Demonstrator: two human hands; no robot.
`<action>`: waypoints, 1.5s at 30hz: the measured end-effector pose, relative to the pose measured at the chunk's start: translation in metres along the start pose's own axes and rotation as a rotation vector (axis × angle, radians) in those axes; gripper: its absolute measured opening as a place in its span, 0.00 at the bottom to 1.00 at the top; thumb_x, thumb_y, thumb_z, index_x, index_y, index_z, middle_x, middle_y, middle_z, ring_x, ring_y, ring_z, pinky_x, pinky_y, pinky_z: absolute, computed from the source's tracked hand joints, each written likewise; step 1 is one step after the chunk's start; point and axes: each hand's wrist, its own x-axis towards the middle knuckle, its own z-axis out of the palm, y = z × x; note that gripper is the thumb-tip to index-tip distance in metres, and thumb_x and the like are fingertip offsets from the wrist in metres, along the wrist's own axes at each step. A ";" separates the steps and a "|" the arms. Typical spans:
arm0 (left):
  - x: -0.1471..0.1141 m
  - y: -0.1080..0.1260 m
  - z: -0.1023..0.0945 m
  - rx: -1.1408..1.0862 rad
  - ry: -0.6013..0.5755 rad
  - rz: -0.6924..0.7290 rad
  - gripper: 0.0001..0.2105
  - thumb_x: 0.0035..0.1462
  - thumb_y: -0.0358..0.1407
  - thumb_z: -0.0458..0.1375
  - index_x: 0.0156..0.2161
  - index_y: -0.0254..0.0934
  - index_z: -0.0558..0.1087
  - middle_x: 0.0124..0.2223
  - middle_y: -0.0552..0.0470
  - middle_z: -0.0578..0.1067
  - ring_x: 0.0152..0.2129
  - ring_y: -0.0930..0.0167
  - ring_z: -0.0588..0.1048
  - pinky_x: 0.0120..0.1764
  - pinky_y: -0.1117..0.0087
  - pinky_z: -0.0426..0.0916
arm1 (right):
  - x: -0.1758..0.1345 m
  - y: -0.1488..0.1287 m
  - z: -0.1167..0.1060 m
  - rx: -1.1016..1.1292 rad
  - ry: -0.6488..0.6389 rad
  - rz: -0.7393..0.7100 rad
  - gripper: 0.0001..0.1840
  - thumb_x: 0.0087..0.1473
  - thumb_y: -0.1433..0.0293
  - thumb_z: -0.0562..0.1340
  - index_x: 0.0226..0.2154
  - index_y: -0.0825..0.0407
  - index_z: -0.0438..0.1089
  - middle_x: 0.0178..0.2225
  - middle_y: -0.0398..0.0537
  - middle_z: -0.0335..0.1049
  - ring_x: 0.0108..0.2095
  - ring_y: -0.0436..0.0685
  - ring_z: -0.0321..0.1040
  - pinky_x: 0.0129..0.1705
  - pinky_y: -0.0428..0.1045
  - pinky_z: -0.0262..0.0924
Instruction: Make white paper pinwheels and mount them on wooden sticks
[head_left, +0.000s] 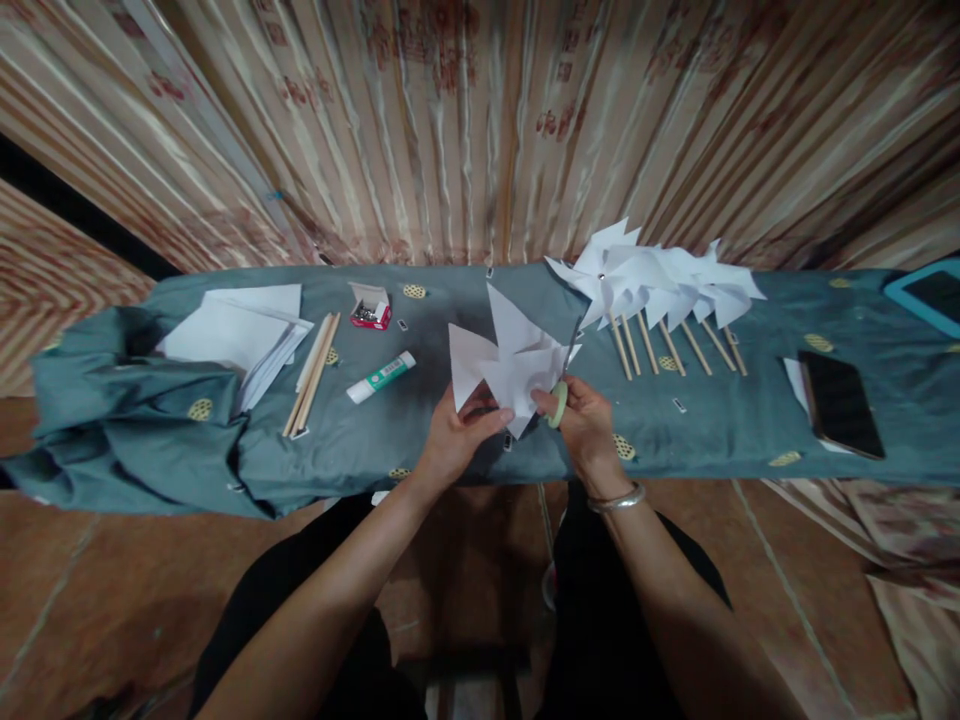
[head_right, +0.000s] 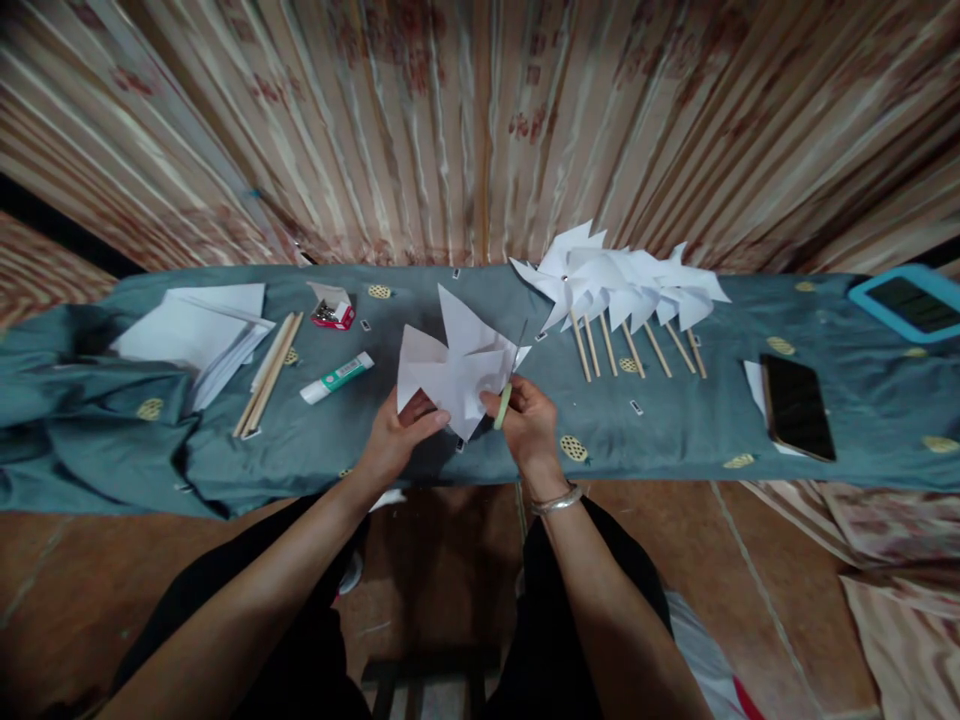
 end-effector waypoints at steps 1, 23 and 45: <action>0.000 0.001 -0.001 -0.039 -0.011 -0.012 0.24 0.39 0.39 0.72 0.44 0.37 0.75 0.45 0.46 0.79 0.43 0.62 0.77 0.45 0.63 0.71 | 0.000 -0.001 -0.001 0.009 0.006 -0.001 0.21 0.33 0.60 0.73 0.30 0.49 0.68 0.22 0.39 0.72 0.22 0.50 0.64 0.28 0.48 0.59; 0.011 -0.012 -0.010 -0.029 0.106 -0.149 0.21 0.33 0.36 0.72 0.37 0.33 0.77 0.40 0.44 0.81 0.39 0.59 0.78 0.46 0.56 0.72 | -0.008 0.001 -0.001 0.065 -0.111 0.040 0.20 0.31 0.64 0.75 0.31 0.49 0.72 0.23 0.36 0.71 0.24 0.50 0.65 0.31 0.47 0.62; 0.033 0.014 -0.034 0.209 0.368 0.296 0.23 0.37 0.35 0.70 0.42 0.32 0.75 0.40 0.43 0.81 0.39 0.61 0.78 0.47 0.60 0.72 | -0.054 -0.007 -0.013 -0.148 -0.809 0.267 0.32 0.49 0.45 0.64 0.42 0.56 0.69 0.32 0.53 0.76 0.30 0.52 0.71 0.24 0.43 0.61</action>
